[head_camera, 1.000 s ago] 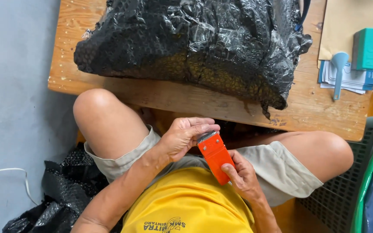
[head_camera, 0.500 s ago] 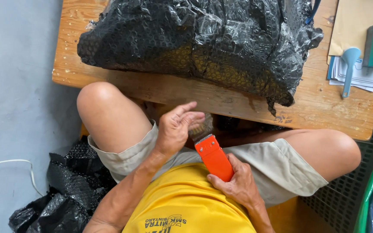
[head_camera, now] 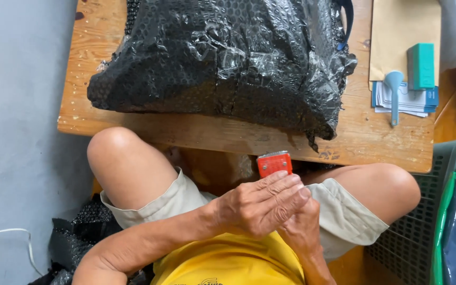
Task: The person wraps a blue object in black bubble wrap and secures the wrap by applying several strips of adhesive tape by hand.
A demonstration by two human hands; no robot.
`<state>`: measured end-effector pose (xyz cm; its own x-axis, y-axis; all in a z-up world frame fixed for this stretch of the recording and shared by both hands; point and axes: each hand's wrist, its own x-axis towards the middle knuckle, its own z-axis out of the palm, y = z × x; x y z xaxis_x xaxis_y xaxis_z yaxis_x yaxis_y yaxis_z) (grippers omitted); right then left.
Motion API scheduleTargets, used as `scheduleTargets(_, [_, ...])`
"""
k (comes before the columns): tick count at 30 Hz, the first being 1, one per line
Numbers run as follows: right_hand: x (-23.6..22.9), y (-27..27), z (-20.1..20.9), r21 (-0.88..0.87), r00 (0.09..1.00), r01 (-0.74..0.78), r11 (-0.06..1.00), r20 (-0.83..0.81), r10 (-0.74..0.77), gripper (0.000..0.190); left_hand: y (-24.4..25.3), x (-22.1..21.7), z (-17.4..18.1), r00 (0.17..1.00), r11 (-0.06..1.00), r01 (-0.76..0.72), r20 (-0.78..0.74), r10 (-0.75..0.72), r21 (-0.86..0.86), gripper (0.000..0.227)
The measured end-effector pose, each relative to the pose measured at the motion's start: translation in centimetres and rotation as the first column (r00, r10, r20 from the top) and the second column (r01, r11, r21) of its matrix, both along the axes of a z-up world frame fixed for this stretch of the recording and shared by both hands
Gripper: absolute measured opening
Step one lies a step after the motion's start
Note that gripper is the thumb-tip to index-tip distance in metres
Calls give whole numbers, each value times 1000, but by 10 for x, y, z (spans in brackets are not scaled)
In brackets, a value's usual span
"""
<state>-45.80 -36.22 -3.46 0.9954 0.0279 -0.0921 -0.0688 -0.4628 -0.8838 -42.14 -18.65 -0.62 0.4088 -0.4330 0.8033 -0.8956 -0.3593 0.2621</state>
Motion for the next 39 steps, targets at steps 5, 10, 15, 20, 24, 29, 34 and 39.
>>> scheduleTargets(5, [29,-18,44,-21,976,213,977,54,-212,36,-47,-37,-6,912,913,405,98,-398,-52,24])
scheduleTargets(10, [67,-132,41,-506,816,463,728,563,-129,49,-14,12,54,10,643,42,-644,-765,-764,39])
scheduleTargets(15, [125,-262,3,-893,854,304,333,410,320,65,14,57,44,402,241,-255,-329,-854,-937,61])
scheduleTargets(20, [145,-277,-37,-865,924,55,498,233,303,52,15,66,28,362,134,-293,-239,-901,-947,63])
scheduleTargets(24, [142,-266,-32,-838,937,-4,545,188,295,50,19,67,19,386,122,-279,-228,-894,-952,64])
scheduleTargets(29, [127,-232,1,-920,894,160,357,288,342,41,25,65,11,412,84,-220,-170,-895,-972,61])
scheduleTargets(34, [97,-76,47,-30,852,116,993,516,-84,19,14,59,6,433,37,-202,-123,-893,-979,63])
scheduleTargets(39, [83,36,35,838,989,-10,546,-73,130,30,10,47,2,454,7,-178,-88,-886,-984,71])
